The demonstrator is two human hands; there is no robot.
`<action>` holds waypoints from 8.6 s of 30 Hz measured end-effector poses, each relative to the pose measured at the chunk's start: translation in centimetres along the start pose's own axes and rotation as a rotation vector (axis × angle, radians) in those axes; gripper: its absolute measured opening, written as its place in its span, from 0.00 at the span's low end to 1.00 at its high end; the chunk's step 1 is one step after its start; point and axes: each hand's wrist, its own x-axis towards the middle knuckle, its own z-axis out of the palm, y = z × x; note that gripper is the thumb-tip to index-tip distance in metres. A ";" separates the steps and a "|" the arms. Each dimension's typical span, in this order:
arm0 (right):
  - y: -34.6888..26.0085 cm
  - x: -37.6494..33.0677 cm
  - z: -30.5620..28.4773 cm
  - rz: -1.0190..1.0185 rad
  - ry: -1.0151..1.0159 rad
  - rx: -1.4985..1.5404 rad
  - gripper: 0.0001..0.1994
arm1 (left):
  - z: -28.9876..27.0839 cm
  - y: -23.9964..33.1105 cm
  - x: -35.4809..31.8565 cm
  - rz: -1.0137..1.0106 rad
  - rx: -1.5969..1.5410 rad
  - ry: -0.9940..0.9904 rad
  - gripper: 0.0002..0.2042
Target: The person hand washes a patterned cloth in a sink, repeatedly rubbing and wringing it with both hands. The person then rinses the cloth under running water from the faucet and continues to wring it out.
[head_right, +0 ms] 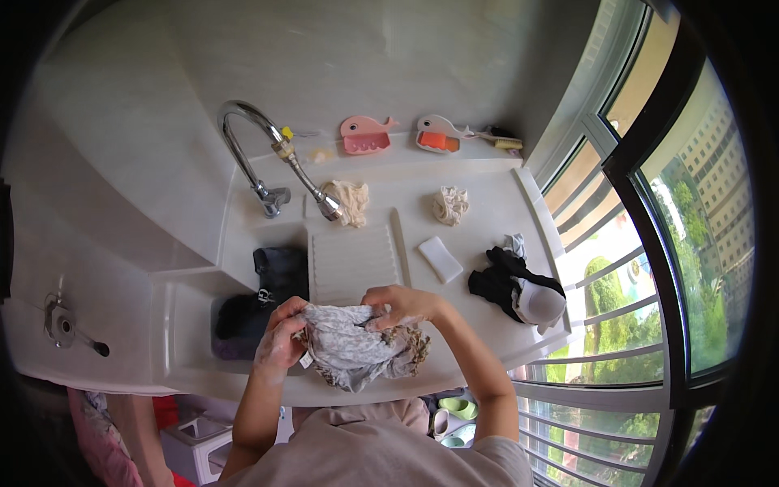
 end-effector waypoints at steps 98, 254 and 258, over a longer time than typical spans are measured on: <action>-2.3 9.7 4.9 0.604 0.966 -0.283 0.23 | 0.7 -8.4 5.6 -0.255 -0.426 0.328 0.23; -2.9 0.4 1.1 -0.280 1.192 1.063 0.06 | 3.1 -1.9 3.9 0.203 -0.041 0.074 0.14; -6.3 3.0 3.0 -0.202 0.968 0.832 0.14 | 3.4 -1.2 5.2 0.217 0.086 0.150 0.12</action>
